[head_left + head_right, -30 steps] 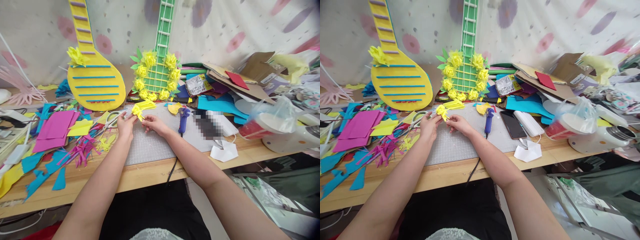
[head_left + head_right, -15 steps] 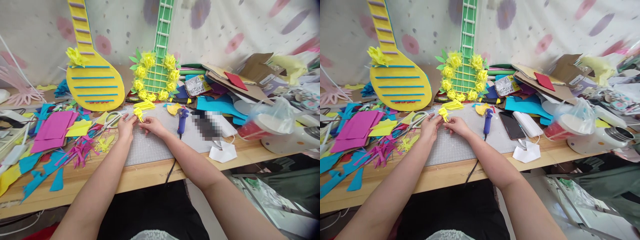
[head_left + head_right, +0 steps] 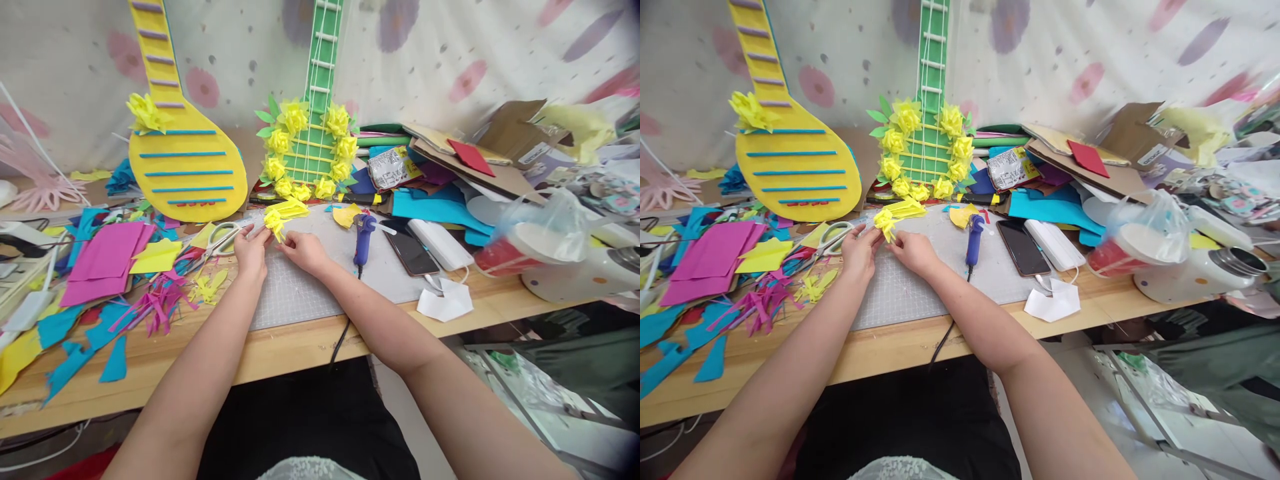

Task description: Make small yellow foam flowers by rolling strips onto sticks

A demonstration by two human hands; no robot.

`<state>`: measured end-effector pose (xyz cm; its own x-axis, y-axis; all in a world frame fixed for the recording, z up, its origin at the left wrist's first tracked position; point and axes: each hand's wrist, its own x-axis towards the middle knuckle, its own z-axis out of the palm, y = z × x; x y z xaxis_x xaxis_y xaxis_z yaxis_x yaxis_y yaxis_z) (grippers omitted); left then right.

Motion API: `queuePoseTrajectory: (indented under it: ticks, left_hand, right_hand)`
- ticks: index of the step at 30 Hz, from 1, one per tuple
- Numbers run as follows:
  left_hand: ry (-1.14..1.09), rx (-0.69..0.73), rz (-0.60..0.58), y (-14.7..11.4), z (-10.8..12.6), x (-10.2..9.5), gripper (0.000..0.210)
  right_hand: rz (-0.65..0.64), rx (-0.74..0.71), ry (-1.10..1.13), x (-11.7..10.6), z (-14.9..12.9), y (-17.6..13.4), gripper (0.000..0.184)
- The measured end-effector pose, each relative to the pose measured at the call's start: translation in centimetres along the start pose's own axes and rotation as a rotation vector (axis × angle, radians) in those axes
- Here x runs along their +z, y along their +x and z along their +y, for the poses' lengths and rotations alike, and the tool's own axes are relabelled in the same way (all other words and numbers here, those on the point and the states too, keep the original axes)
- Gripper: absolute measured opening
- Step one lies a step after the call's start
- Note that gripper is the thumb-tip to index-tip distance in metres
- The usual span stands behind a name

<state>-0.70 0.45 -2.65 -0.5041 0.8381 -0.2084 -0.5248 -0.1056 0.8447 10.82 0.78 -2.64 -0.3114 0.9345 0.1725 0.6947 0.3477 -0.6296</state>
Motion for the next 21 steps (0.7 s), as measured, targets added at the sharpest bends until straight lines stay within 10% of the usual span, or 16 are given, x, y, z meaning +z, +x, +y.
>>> queuePoseTrajectory:
  ticks: [21]
  left_hand:
    - [0.006, 0.041, 0.118, 1.1, 2.0, -0.4, 0.034]
  right_hand:
    - [-0.138, -0.097, -0.287, -1.6, 0.5, -0.5, 0.022]
